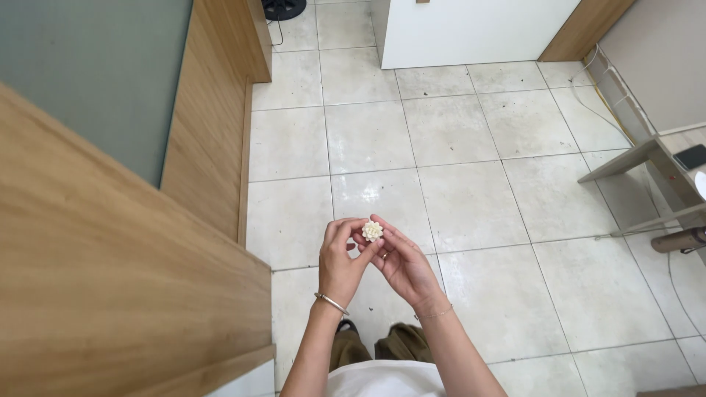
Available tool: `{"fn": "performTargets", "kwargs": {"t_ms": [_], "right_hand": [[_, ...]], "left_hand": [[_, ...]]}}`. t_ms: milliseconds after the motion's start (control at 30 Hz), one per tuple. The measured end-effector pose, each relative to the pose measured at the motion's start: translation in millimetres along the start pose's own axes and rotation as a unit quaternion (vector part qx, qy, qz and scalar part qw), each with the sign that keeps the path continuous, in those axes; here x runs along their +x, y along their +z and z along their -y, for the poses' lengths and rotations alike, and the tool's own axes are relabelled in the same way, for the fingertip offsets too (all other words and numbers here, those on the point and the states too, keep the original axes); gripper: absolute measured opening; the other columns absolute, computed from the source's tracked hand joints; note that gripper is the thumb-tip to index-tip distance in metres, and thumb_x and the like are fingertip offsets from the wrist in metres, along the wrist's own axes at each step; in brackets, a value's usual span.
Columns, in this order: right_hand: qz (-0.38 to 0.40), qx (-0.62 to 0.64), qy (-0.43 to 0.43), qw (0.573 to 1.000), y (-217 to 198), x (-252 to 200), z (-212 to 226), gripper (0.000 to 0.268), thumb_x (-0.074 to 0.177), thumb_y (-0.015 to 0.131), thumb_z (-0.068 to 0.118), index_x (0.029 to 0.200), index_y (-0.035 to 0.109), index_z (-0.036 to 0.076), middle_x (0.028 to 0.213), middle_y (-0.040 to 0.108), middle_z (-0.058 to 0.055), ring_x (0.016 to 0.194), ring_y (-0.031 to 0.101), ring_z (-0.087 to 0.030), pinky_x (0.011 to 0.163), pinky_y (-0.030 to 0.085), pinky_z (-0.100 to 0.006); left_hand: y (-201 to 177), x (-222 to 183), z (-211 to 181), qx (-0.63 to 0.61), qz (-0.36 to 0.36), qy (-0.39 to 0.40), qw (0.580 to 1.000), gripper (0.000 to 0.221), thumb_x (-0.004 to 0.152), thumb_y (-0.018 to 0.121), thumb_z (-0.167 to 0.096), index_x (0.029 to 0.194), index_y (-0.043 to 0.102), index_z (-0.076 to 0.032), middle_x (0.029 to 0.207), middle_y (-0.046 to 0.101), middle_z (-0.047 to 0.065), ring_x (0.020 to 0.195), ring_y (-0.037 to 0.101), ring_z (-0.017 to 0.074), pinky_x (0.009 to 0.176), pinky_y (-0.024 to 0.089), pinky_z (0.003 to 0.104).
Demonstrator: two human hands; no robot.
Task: Inspecting and moving decorative flower-shaped candles between a display shelf and a workbench.
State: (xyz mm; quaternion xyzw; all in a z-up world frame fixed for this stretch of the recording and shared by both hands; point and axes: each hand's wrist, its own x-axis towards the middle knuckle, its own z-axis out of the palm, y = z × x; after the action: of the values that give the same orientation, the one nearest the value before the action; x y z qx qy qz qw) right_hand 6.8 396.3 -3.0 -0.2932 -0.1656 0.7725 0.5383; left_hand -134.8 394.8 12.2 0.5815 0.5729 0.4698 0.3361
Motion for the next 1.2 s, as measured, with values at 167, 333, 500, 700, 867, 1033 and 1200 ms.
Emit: {"fn": "performTargets", "kwargs": {"t_ms": [167,333,500,700,867,1033,1200], "right_hand": [[0.014,0.005,0.006,1.000,-1.9,86.1,14.8,0.048,0.105,0.050,0.013,0.149,0.046,-0.006,0.123,0.066,-0.024,0.109,0.068,-0.026,0.097,0.058,-0.038],[0.016,0.017,0.023,0.999,6.0,189.1,47.3,0.048,0.103,0.050,0.011,0.148,0.045,-0.007,0.123,0.067,-0.023,0.112,0.069,-0.027,0.099,0.057,-0.037],[0.064,0.004,0.017,0.998,6.5,314.7,96.7,0.048,0.103,0.052,0.009,0.148,0.045,-0.008,0.127,0.064,-0.023,0.114,0.068,-0.029,0.101,0.057,-0.039],[0.081,-0.002,0.026,0.996,17.7,443.0,167.5,0.050,0.104,0.054,0.010,0.148,0.044,-0.009,0.128,0.063,-0.026,0.113,0.068,-0.030,0.100,0.057,-0.038],[0.063,-0.003,0.036,0.997,24.3,534.4,190.7,0.049,0.103,0.054,0.012,0.147,0.044,-0.008,0.127,0.063,-0.028,0.114,0.068,-0.030,0.100,0.057,-0.037],[0.021,0.014,0.017,1.000,33.1,633.8,200.5,0.041,0.103,0.054,0.012,0.138,0.047,-0.009,0.125,0.064,-0.023,0.116,0.068,-0.030,0.101,0.058,-0.038],[0.021,0.009,-0.022,1.000,63.4,747.8,217.9,0.039,0.104,0.054,0.014,0.135,0.051,-0.010,0.124,0.065,-0.024,0.117,0.067,-0.030,0.102,0.057,-0.038]], "left_hand": [[3.6,83.1,21.3,0.004,-0.002,-0.008,1.000,0.039,0.078,0.087,-0.023,0.111,0.072,-0.011,0.117,0.065,0.003,0.097,0.070,0.0172,0.077,0.061,0.033],[16.8,182.2,43.3,0.009,-0.020,-0.021,1.000,0.040,0.078,0.087,-0.023,0.112,0.071,-0.011,0.116,0.066,0.003,0.096,0.071,0.0184,0.077,0.061,0.033],[37.4,305.5,64.7,0.006,-0.059,0.020,0.998,0.041,0.077,0.089,-0.022,0.114,0.074,-0.012,0.118,0.065,0.005,0.100,0.070,0.0195,0.077,0.062,0.033],[60.5,441.7,59.6,0.004,-0.056,0.022,0.998,0.048,0.078,0.086,-0.021,0.124,0.072,-0.015,0.121,0.064,0.005,0.105,0.070,0.0193,0.080,0.061,0.034],[63.3,535.0,73.2,-0.003,-0.027,-0.019,0.999,0.053,0.078,0.085,-0.023,0.128,0.068,-0.017,0.122,0.063,0.004,0.106,0.069,0.0192,0.080,0.061,0.033],[65.2,640.2,114.9,0.001,-0.007,-0.018,1.000,0.043,0.080,0.087,-0.025,0.119,0.072,-0.015,0.122,0.065,0.003,0.106,0.070,0.0190,0.080,0.061,0.034],[51.5,769.3,144.6,-0.024,0.019,0.020,0.999,0.040,0.079,0.087,-0.024,0.113,0.072,-0.012,0.120,0.065,0.004,0.104,0.070,0.0190,0.080,0.062,0.033]]}}
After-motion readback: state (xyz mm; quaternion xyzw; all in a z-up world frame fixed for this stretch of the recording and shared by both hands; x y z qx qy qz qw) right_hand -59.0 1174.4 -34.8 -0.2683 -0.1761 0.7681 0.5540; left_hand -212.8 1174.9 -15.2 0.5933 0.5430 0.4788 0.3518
